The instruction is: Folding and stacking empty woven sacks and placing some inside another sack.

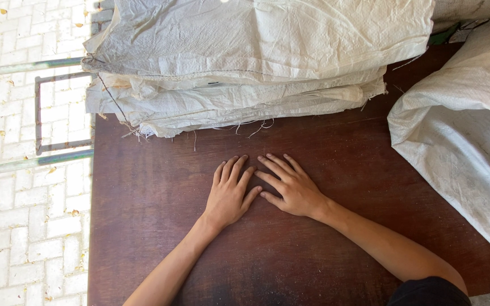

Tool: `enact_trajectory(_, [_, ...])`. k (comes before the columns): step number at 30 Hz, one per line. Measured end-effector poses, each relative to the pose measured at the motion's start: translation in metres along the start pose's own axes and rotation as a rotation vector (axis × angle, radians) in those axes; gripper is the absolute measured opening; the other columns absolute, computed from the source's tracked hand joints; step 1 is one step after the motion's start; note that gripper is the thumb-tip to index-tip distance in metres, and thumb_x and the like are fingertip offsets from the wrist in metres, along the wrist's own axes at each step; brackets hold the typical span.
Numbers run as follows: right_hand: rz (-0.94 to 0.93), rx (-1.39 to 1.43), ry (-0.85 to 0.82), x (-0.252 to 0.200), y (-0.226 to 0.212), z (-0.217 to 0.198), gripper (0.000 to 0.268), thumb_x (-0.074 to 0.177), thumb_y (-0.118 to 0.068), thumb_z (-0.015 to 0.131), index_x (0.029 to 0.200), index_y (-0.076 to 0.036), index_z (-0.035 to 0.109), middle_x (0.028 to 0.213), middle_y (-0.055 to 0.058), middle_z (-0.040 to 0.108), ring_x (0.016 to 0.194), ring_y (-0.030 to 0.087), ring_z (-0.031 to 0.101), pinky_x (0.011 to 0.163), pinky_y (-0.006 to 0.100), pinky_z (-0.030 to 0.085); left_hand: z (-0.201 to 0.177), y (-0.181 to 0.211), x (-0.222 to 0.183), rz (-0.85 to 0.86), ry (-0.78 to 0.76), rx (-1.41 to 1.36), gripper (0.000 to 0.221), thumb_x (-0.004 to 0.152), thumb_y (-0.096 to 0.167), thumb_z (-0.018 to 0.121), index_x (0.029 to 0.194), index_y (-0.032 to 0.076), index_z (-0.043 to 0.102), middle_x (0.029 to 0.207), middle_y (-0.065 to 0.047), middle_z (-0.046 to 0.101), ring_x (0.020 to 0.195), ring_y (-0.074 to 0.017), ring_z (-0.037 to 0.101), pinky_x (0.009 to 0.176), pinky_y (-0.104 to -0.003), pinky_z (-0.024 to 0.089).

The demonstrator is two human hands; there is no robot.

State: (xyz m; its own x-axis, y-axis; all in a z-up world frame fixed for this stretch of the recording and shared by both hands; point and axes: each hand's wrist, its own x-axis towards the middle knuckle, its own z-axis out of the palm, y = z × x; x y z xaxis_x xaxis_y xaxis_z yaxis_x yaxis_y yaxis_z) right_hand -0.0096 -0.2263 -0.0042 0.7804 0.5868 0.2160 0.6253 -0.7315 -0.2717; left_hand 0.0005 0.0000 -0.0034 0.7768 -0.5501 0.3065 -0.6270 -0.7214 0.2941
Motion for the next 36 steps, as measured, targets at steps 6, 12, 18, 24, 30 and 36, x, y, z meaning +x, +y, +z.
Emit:
enact_trajectory(6, [0.002,0.006,-0.004,0.0,0.0,0.0,0.06,0.093,-0.045,0.066,0.141,-0.01,0.059,0.16,0.014,0.039,0.15,0.031,0.03,0.123,0.056,0.02,-0.003,0.001,0.001,-0.005,-0.013,-0.003,0.055,0.101,0.045,0.055,0.136,0.003,0.059,0.154,-0.021,0.042,0.146,-0.0394,0.034,0.119,-0.06,0.023])
enact_trajectory(12, [-0.001,0.0,-0.008,0.0,-0.001,-0.001,0.059,0.093,-0.045,0.067,0.14,-0.01,0.06,0.159,0.014,0.041,0.15,0.03,0.032,0.123,0.056,0.021,-0.004,0.001,0.002,-0.011,-0.029,-0.002,0.055,0.101,0.046,0.055,0.137,0.005,0.058,0.158,-0.02,0.039,0.15,-0.0375,0.03,0.121,-0.061,0.021])
enact_trajectory(18, [0.061,-0.009,0.048,-0.001,-0.003,-0.002,0.058,0.093,-0.043,0.068,0.14,-0.009,0.06,0.159,0.014,0.043,0.149,0.034,0.036,0.121,0.057,0.027,-0.003,0.001,0.002,-0.029,-0.049,0.03,0.057,0.1,0.049,0.055,0.141,0.008,0.057,0.159,-0.019,0.037,0.151,-0.0371,0.027,0.118,-0.069,0.016])
enact_trajectory(24, [0.156,-0.077,0.071,0.0,-0.003,-0.006,0.062,0.091,-0.043,0.068,0.142,-0.008,0.06,0.158,0.017,0.043,0.147,0.037,0.038,0.119,0.058,0.029,-0.001,0.001,0.002,-0.054,-0.071,0.037,0.057,0.1,0.051,0.054,0.14,0.01,0.057,0.161,-0.019,0.034,0.152,-0.0387,0.023,0.115,-0.075,0.01])
enact_trajectory(30, [-0.052,-0.186,0.408,0.001,0.019,-0.029,0.053,0.1,-0.035,0.075,0.142,-0.006,0.059,0.152,0.019,0.051,0.143,0.033,0.049,0.121,0.05,0.045,0.003,-0.002,0.001,-0.077,-0.026,-0.006,0.055,0.101,0.048,0.054,0.138,0.008,0.059,0.163,-0.019,0.031,0.154,-0.0396,0.019,0.116,-0.076,0.008])
enact_trajectory(36, [0.065,-0.575,0.683,0.031,0.077,-0.165,0.063,0.101,-0.022,0.075,0.157,-0.009,0.049,0.163,0.02,0.042,0.153,0.037,0.038,0.131,0.056,0.025,0.006,-0.004,-0.003,-0.048,0.018,-0.06,0.054,0.101,0.045,0.056,0.136,0.004,0.06,0.164,-0.02,0.03,0.154,-0.0415,0.018,0.117,-0.074,0.01])
